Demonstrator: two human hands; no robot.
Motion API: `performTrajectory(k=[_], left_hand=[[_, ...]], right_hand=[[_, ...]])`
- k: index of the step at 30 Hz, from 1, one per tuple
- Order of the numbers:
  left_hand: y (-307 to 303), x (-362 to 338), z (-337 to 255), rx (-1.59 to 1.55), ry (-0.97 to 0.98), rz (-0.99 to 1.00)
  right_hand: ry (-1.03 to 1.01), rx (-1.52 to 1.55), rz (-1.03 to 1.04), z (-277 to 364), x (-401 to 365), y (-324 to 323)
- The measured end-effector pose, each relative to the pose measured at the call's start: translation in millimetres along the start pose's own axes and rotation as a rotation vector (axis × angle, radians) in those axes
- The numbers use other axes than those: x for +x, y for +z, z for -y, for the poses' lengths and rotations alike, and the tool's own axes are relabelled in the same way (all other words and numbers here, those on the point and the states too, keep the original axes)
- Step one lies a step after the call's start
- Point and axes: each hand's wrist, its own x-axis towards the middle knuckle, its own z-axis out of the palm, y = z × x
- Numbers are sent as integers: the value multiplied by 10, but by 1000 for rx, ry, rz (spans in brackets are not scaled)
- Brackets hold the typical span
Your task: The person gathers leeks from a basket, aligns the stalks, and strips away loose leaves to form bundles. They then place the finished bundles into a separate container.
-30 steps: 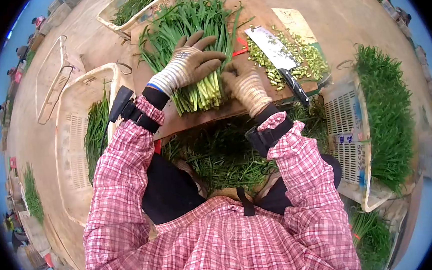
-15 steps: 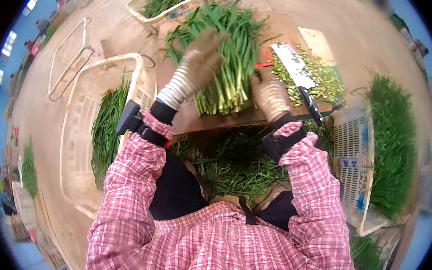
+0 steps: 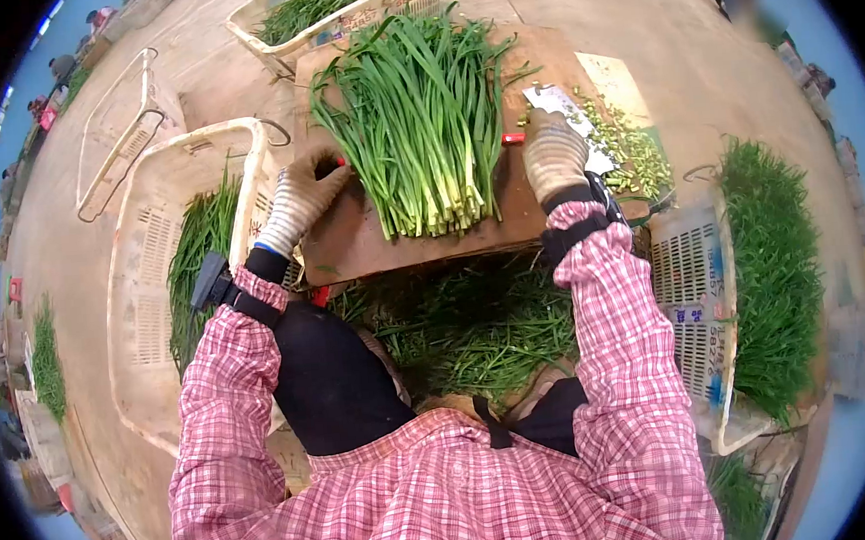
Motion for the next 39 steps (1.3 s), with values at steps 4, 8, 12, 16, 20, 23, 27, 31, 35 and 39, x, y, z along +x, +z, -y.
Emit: performTrajectory(k=[4, 8, 12, 16, 20, 23, 27, 31, 35, 39], left_hand=[[89, 11, -151, -228, 95, 9], [330, 120, -523, -471, 161, 97], [463, 173, -620, -350, 232, 66], [311, 50, -433, -459, 276, -105], [-143, -307, -254, -599, 145, -50], [-785, -423, 494, -337, -6, -275], [-1444, -477, 2146, 33, -342, -527], [-1349, 48, 2668, 267, -293, -623], [-873, 647, 2764, 238, -277, -474], [-1470, 534, 2475, 698, -237, -567]], right_hand=[[215, 1277, 39, 151, -417, -107], [-262, 1063, -180, 552, -544, -243], [-434, 864, -199, 505, -514, -280], [29, 1089, -37, 283, -503, -475], [25, 1067, -14, 10, -632, -593], [96, 1094, -60, -111, -705, -584], [134, 936, 27, -248, -784, -747], [-24, 704, -151, -472, -819, -652], [-295, 198, -78, -811, -822, -668], [302, 664, -27, -824, -809, -785]])
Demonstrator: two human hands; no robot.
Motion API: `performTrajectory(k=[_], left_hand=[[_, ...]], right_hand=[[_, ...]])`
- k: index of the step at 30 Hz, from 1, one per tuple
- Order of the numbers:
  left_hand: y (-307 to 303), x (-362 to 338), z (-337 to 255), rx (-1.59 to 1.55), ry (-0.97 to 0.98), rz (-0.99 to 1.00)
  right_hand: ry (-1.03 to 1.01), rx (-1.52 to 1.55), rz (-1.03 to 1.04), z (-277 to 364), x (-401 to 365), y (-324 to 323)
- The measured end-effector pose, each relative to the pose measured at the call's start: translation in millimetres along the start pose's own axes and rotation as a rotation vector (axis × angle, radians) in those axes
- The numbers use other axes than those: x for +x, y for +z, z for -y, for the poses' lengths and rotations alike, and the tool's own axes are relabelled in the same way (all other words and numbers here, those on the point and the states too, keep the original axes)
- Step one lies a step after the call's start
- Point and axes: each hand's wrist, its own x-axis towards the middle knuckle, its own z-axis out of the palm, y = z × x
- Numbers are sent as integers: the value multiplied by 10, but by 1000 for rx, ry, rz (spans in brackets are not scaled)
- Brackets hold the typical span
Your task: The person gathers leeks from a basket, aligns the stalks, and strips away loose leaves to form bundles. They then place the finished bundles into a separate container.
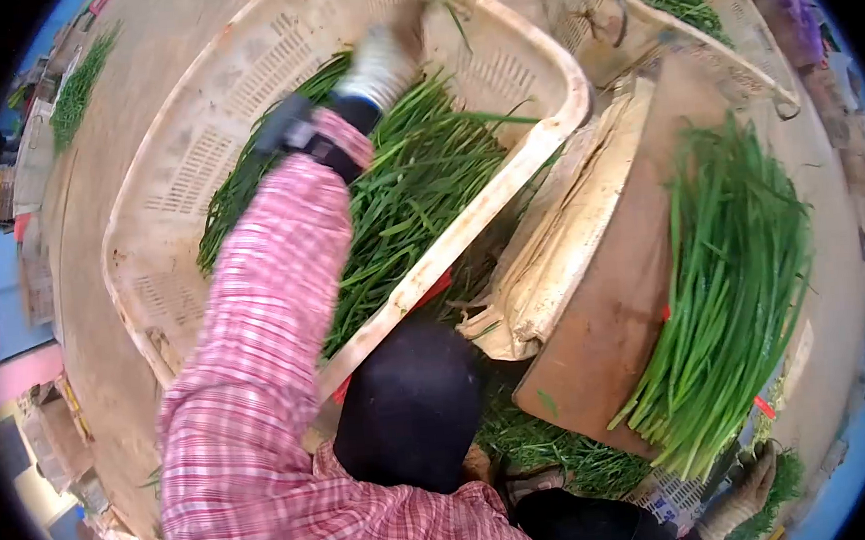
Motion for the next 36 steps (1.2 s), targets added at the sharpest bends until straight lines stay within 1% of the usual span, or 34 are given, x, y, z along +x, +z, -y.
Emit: performTrajectory(k=[1, 2, 3, 4, 5, 6, 7, 8, 9, 10, 11, 12, 14, 16, 17, 18, 19, 20, 22, 23, 24, 26, 27, 28, 29, 30, 31, 32, 33, 34, 35, 36], left_hand=[[-396, 213, 150, -26, 8, 23], [-640, 371, 119, 21, -192, 138], [-885, 527, 87, 91, -383, 267], [-714, 284, 302, 117, -150, 284], [-520, -12, 520, 140, 85, 297], [-348, -245, 627, 161, 320, 302], [-225, -495, 493, 162, 121, 527], [-114, -749, 315, 158, -85, 745], [13, -881, 275, 169, -169, 823], [150, -975, 276, 181, -250, 901], [332, -1122, 373, 235, -220, 815], [276, -1170, 337, 284, -194, 729], [172, -1059, 315, 279, -222, 760], [-285, -736, 201, 233, -357, 948], [-546, -544, 215, 16, -416, 874], [-535, -439, 199, 12, -395, 732], [-220, -345, 343, 46, -286, 607], [180, -290, 501, 75, -177, 481], [588, -225, 435, 187, -200, 431], [813, -311, 422, 176, -242, 389], [892, -231, 425, 83, -391, 655], [762, -202, 179, 118, -499, 717], [680, -236, 75, 86, -478, 731], [613, -258, -42, 161, -403, 807], [654, -294, -43, 183, -353, 739], [722, -366, -27, 202, -304, 673], [795, -451, 56, 171, -245, 535], [806, -506, 174, 142, -187, 394], [520, -385, 237, -78, -284, 617], [520, -465, 458, -475, -324, 416], [512, -539, 664, -680, -293, 364], [119, -536, 649, -881, -256, 301]], right_hand=[[-6, 41, -53, -33, 2, 23], [-13, 74, -85, -60, 0, 40], [40, 126, -89, -50, 16, 56], [93, 181, -97, -30, 26, 68], [96, 180, -98, -42, 27, 56], [55, 152, -42, -77, 42, 52], [9, 127, 12, -110, 67, 55], [2, 130, 7, -160, 77, 29], [-229, -101, 26, -246, 81, -3], [-232, -131, 28, -203, 56, 7], [-235, -161, 30, -190, 42, 2], [-239, -191, 33, -162, 20, 6], [-71, 5, -38, -213, -17, -60], [29, 196, -39, -296, -20, -153], [51, 181, -53, -354, -29, -156], [69, 158, -62, -402, -62, -216], [30, 219, 5, -582, -4, -305], [30, 217, -1, -556, -28, -287], [30, 194, -27, -430, -112, -200], [21, 196, -34, -400, -117, -185], [50, 185, -50, -332, -134, -169], [85, 168, -66, -209, -163, -173], [76, 198, -39, -146, -180, -187], [67, 230, -12, -98, -199, -185], [36, 157, -58, -48, -208, -170], [37, 151, -61, -50, -195, -233], [11, 162, -54, -66, -147, -304], [-48, 90, -26, 83, -152, -318], [-109, 20, -2, 203, -149, -354], [-107, 28, 0, 261, -150, -436], [-161, -6, -33, 311, -137, -488], [-219, -34, -67, 337, -103, -563]])
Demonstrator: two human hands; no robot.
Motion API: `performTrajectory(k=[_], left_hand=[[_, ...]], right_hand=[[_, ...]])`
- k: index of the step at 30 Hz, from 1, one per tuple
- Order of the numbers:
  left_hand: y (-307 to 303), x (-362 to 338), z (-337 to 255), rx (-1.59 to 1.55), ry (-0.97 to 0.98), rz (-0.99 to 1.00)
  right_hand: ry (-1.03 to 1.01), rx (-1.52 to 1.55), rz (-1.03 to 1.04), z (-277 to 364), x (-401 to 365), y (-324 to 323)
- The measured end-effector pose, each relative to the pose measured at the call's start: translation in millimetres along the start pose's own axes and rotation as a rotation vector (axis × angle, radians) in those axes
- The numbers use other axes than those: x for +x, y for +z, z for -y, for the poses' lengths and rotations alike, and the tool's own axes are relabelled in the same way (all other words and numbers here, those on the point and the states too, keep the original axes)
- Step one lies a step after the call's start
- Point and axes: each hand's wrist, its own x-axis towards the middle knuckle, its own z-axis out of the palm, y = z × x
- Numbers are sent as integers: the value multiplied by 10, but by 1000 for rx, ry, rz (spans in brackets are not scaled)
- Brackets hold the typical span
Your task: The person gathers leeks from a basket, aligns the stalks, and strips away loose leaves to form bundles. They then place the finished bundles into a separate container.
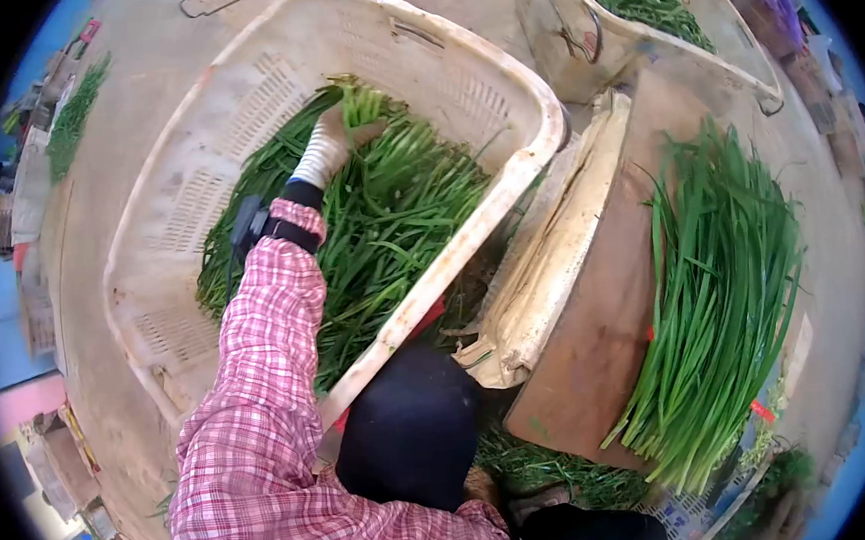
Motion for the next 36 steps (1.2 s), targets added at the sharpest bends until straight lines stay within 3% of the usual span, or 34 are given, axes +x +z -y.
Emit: performTrajectory(k=[1, 2, 4, 6, 7, 8, 10, 12, 13, 14, 15, 17, 19, 20, 21, 23, 24, 25, 26, 28, 29, 31, 32, 33, 34, 36], left_hand=[[-177, -58, -105, 11, -68, -25], [-314, -179, -261, -15, -70, -129], [-656, -284, -617, 351, 68, -312], [-1012, -479, -971, -101, 231, -472], [-1152, -610, -1301, -55, 471, -503], [-1403, -645, -1295, 544, 775, -617], [-1345, -860, -2047, -252, 794, -650], [-1363, -979, -2331, -123, 620, -656], [-1346, -1090, -2531, -254, 705, -569], [-1349, -1273, -2743, -282, 564, -480], [-1413, -1211, -2783, -390, 810, -251], [-1385, -1619, -3366, -261, 494, -59], [-1187, -1808, -3744, -477, 528, 234], [-1040, -1936, -3956, -535, 505, 393], [-811, -1923, -4013, -633, 475, 521], [-291, -1962, -4212, -727, 496, 753], [-68, -2189, -4443, -632, 412, 726], [165, -2385, -4579, -465, 505, 672], [388, -2476, -4680, -311, 595, 613], [837, -2443, -4512, -370, 691, 890], [1018, -2568, -4499, -336, 640, 877], [1563, -2689, -4274, -262, 479, 916], [1763, -2831, -4124, -261, 426, 949], [1953, -3087, -4061, -519, 165, 1155], [2024, -3344, -4073, -476, 142, 1268], [2327, -3512, -3797, -477, 285, 1157]], right_hand=[[210, 449, -70, 396, -35, 92], [208, 459, -61, 470, 14, 128], [-118, 125, 47, 598, 47, 89], [-179, 124, 77, 875, -92, 188], [-251, 99, 124, 974, -150, 224], [-320, 79, 162, 1078, -234, 254], [-238, 206, 234, 1342, -414, 385], [-388, 214, 302, 1519, -612, 503], [-383, 267, 284, 1588, -651, 563], [-458, 273, 304, 1648, -650, 585], [-428, 287, 323, 1733, -675, 596], [-600, 396, 333, 1924, -731, 777], [-769, 590, 417, 2298, -772, 902], [-696, 698, 502, 2454, -843, 911], [-777, 593, 405, 2555, -889, 958], [-560, 781, 534, 2751, -963, 1125], [-421, 964, 627, 2737, -1048, 1034], [-266, 1150, 697, 2720, -1134, 943], [-138, 1192, 639, 2567, -1172, 869], [94, 1466, 516, 2126, -1236, 780], [2, 1378, 476, 1872, -1196, 628], [156, 1621, 267, 1294, -1077, 676], [93, 1618, 179, 1063, -1097, 631], [89, 1634, 105, 910, -1154, 612], [91, 1654, 50, 760, -1208, 638], [97, 1619, 17, 483, -1336, 730]])
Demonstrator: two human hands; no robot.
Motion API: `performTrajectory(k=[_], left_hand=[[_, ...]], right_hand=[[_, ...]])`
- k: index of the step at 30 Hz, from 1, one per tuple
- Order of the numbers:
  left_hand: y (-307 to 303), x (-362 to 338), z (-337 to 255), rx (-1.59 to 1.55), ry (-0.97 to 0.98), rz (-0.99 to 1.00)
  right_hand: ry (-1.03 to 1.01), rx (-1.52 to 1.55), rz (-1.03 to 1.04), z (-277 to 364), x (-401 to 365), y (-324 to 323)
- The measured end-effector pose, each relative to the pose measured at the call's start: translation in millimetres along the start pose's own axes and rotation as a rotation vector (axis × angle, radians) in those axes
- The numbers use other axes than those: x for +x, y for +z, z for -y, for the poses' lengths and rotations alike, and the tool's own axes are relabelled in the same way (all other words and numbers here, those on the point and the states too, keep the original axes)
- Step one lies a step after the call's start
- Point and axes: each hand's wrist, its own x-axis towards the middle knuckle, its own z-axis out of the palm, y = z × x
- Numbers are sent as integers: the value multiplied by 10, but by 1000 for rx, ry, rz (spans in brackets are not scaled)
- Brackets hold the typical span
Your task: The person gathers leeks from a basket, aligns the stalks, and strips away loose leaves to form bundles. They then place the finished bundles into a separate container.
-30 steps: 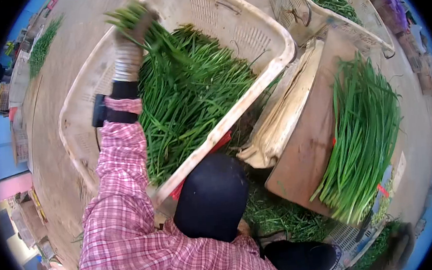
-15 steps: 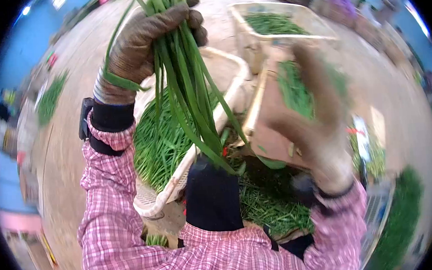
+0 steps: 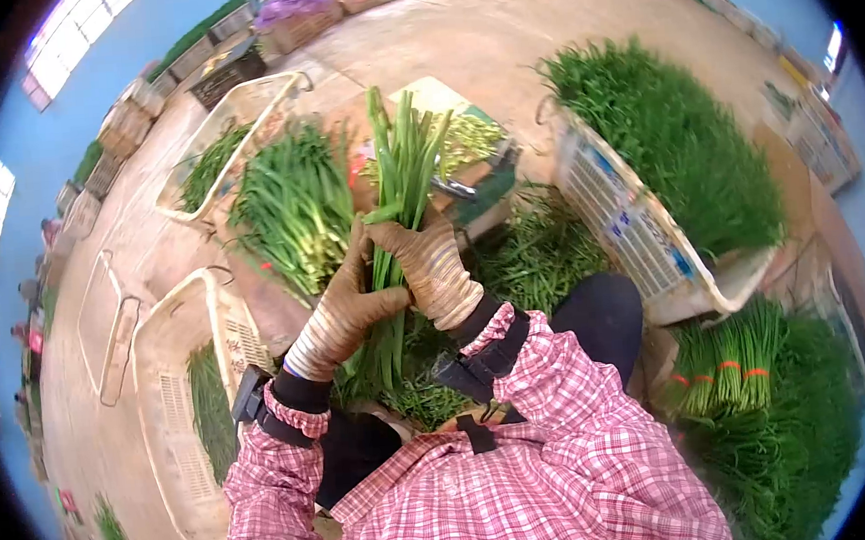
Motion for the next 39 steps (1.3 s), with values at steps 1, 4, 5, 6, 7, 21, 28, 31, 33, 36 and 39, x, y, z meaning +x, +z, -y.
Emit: performTrajectory(k=[1, 4, 5, 6, 7, 21, 28, 31, 33, 36, 39], left_hand=[[74, 20, -61, -82, -154, 38], [2, -28, -261, -117, -359, 157], [-57, -7, -282, -74, -389, 183], [-25, -24, -379, -62, -449, 164], [7, -43, -478, -51, -509, 145], [46, -605, -509, 159, -683, -84], [38, -773, -532, 154, -756, 167], [82, -780, -556, 314, -768, 258], [60, -888, -417, 364, -596, 251], [-17, -1047, -444, 579, -442, 286], [-62, -1180, -434, 1032, -440, 267]], right_hand=[[-36, -133, -15, 141, -41, -91], [-37, -482, -35, 340, -104, -746], [57, -523, -101, 550, -109, -982], [154, -563, -155, 723, -142, -1150], [129, -549, -189, 795, -223, -1223], [204, -1136, -243, 637, -430, -1883], [152, -1088, 188, 846, -216, -1038], [406, -804, 373, 820, -301, -921], [363, -766, 380, 677, -339, -1002], [-136, -1192, 467, 505, -372, -1405], [305, -1973, 368, 639, -250, -1318]])
